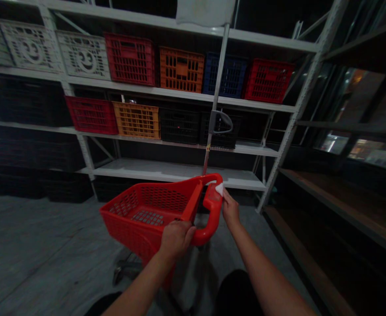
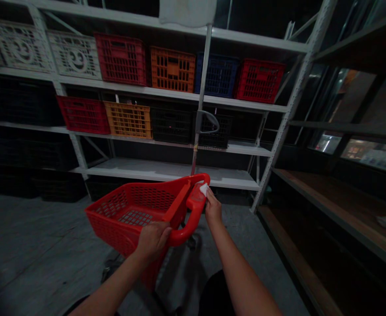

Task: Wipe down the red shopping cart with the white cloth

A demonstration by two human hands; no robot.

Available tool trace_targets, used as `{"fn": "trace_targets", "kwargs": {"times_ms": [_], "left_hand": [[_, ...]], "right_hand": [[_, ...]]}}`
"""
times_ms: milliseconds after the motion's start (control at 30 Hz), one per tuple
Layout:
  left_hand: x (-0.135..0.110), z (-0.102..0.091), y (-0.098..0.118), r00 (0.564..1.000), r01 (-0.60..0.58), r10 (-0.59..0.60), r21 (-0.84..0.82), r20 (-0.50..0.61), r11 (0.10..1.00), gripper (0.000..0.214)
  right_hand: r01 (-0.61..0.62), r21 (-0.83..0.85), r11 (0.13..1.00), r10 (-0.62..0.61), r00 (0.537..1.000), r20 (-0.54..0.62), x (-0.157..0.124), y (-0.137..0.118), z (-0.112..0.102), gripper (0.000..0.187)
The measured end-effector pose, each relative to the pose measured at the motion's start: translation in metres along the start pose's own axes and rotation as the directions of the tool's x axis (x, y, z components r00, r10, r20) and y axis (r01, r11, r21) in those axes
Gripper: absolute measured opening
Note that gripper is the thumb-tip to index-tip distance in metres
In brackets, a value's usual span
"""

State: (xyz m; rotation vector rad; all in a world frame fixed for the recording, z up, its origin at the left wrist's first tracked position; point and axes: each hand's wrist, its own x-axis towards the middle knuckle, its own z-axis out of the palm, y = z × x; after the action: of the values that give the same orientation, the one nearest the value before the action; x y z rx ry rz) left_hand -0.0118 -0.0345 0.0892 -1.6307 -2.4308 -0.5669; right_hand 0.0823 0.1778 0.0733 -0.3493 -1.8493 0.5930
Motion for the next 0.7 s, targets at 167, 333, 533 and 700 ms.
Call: {"fn": "trace_targets", "kwargs": {"times_ms": [167, 333, 533, 700], "left_hand": [[-0.008, -0.002, -0.018, 1.000, -0.011, 0.011, 0.005, -0.011, 1.000, 0.052], [-0.024, -0.020, -0.027, 0.996, 0.034, -0.039, -0.057, -0.084, 0.998, 0.048], [-0.029, -0.040, 0.021, 0.976, 0.206, -0.206, -0.001, -0.071, 0.978, 0.055], [-0.028, -0.045, 0.025, 0.960, 0.271, -0.277, 0.094, 0.048, 0.958, 0.062]], "right_hand": [[0.132, 0.100, 0.986, -0.158, 0.928, 0.338, -0.004, -0.030, -0.031, 0.040], [0.212, 0.113, 0.971, -0.240, 0.836, 0.493, 0.025, -0.044, -0.064, 0.036], [0.155, -0.057, 0.986, -0.107, 0.861, 0.498, 0.048, -0.036, -0.015, 0.035], [0.381, 0.170, 0.909, -0.388, 0.624, 0.678, 0.000, -0.084, 0.009, 0.039]]}}
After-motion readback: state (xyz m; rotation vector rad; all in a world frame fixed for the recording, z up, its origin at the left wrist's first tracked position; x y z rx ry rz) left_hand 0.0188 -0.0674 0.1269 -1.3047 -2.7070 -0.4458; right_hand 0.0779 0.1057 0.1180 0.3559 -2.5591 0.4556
